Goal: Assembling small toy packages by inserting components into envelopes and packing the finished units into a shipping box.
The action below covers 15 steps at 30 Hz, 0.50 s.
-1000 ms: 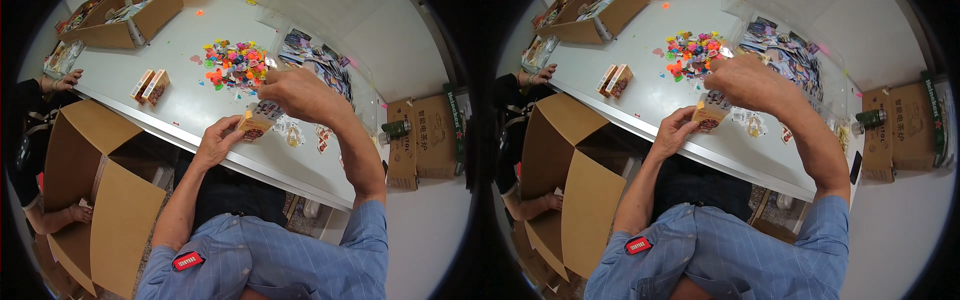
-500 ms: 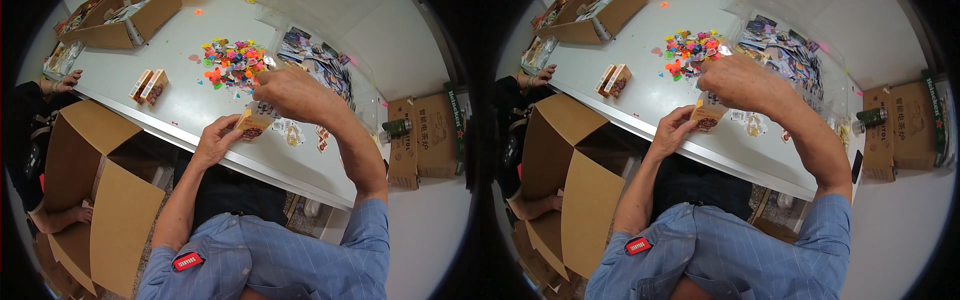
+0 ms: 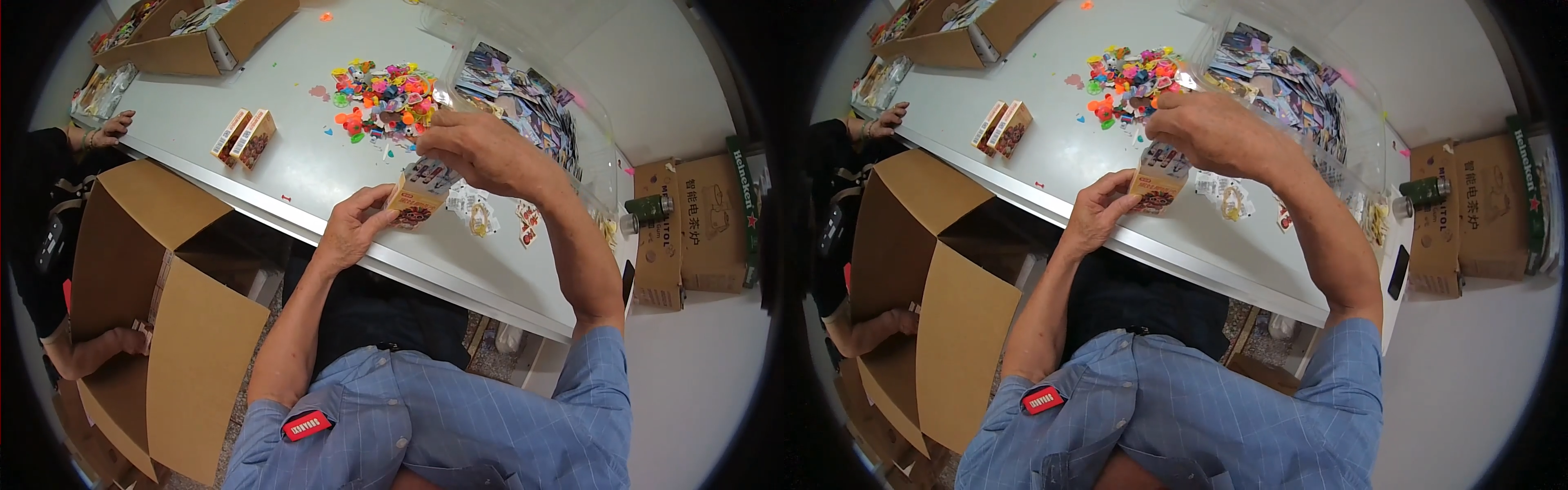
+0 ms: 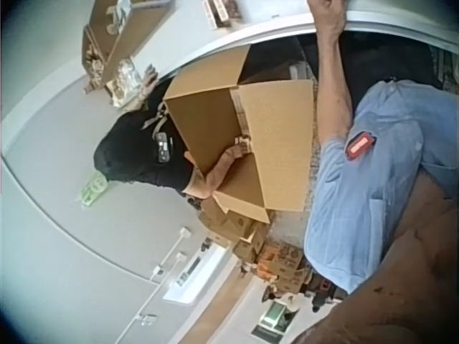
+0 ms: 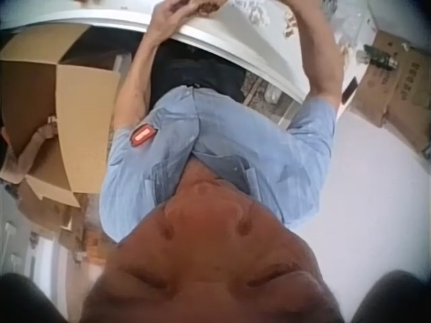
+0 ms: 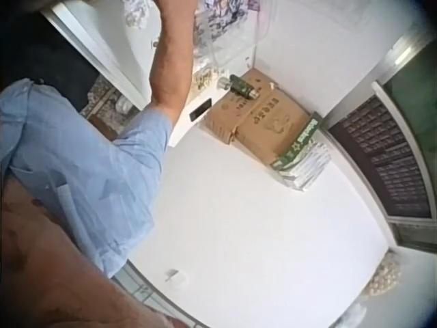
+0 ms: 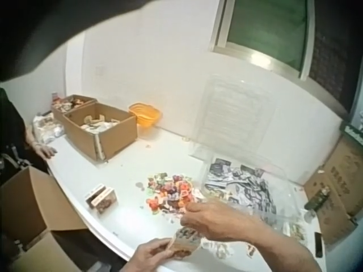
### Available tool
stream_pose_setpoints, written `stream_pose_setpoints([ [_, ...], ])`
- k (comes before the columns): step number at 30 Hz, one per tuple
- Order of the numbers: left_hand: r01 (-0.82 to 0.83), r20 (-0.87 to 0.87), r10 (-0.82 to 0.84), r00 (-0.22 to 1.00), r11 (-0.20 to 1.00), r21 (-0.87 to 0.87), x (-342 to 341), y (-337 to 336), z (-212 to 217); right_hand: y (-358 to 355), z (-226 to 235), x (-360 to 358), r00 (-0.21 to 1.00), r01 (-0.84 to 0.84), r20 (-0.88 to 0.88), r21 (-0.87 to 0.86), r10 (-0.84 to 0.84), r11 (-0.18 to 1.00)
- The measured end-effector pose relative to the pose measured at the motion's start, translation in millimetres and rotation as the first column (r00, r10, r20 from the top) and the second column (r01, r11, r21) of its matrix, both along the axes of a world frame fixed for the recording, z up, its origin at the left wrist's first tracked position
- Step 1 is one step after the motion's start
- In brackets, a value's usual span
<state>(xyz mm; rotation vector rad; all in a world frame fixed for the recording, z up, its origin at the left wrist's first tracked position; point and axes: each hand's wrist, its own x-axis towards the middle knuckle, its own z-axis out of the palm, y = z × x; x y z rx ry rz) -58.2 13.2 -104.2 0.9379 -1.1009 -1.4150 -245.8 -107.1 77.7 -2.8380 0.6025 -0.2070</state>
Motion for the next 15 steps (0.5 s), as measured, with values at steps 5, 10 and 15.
stream_pose_setpoints([
  [5,0.017,0.044,-0.017,0.999,1.000,-0.011,1.1,1.1,0.4,1.6,-22.7,-9.4,1.000,-0.022,-0.024,-0.053,0.020,0.998],
  [10,0.032,0.036,-0.032,0.999,0.999,0.017,0.8,-0.2,0.4,12.8,-46.8,-9.5,0.993,-0.119,0.007,-0.179,0.122,0.977],
  [15,0.052,0.013,-0.053,0.999,0.998,0.017,3.4,0.7,-0.5,38.1,-70.1,-17.7,0.824,0.218,0.517,0.089,-0.233,0.972],
])
